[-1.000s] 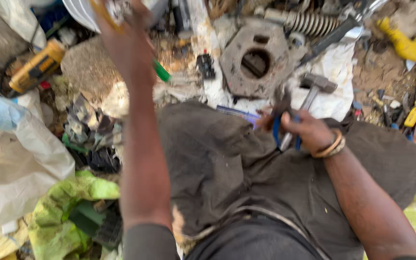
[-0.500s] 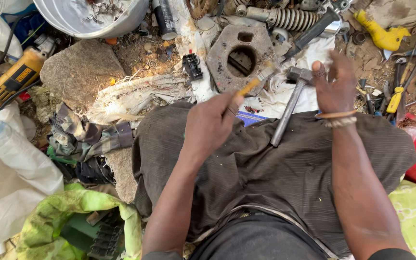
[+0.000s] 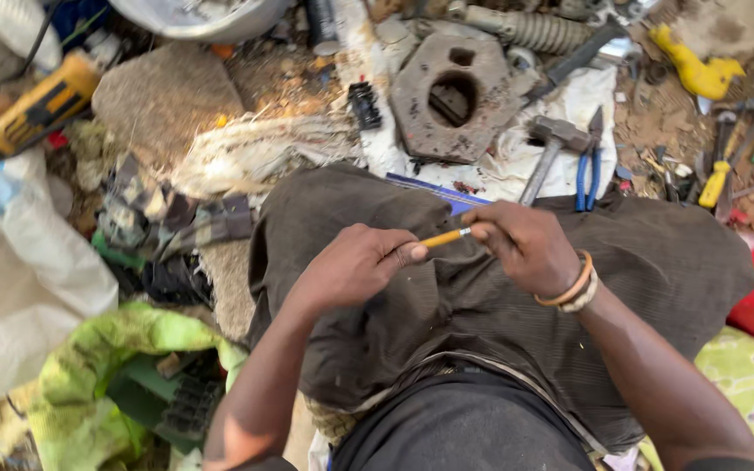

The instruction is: The person is repairing a small electronic component using pliers, a hammer, and a screwdriver. They repeatedly strike the component with the hammer and use the screwdriver to adjust internal parts.

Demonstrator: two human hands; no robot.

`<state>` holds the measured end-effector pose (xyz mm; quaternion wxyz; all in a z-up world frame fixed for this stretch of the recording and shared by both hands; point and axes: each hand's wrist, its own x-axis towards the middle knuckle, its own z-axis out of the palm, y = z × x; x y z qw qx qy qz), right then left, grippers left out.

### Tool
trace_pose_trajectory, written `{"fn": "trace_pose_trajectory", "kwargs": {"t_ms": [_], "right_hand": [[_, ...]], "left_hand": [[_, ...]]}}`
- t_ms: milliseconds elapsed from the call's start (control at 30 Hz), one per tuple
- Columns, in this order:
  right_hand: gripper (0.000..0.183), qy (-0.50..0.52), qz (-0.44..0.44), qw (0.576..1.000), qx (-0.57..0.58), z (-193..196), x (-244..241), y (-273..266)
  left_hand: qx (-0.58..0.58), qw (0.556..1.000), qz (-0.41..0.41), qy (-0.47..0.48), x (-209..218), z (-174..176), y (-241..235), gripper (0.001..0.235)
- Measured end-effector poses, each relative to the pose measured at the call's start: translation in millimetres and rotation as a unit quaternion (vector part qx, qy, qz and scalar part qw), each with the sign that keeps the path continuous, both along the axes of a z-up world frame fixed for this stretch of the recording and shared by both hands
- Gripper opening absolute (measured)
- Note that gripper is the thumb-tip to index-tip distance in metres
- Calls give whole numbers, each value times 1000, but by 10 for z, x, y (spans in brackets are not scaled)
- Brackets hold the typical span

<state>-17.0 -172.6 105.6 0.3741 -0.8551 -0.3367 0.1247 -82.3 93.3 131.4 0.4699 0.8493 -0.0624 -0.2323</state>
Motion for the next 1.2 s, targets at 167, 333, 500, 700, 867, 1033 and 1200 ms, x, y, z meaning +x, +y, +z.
{"fn": "trace_pose_trajectory", "kwargs": {"t_ms": [167, 333, 500, 700, 867, 1033, 1200], "right_hand": [[27, 35, 117, 992, -14, -28, -88, -42], [21, 102, 96, 960, -243, -192, -92, -155], [21, 62, -61, 994, -58, -166, 103, -438], [12, 121, -250, 857, 433, 216, 43, 280], [33, 60, -77, 951, 293, 780, -543, 988], [19, 104, -162, 954, 230, 561, -257, 610], [8, 47, -214, 961, 169, -75, 681, -605]], "left_hand": [[61, 997, -36, -29, -124, -45, 85, 31], [226, 960, -71, -146, -194, 61, 118, 25], [248, 965, 62, -54, -315, 234, 532, 28], [40, 986, 163, 7, -820, -196, -76, 25], [-48, 978, 202, -6, -1005, -271, -271, 21], [-106, 936, 334, -8, -832, -90, -113, 22], [-195, 902, 357, -145, -311, -72, 217, 26]]}}
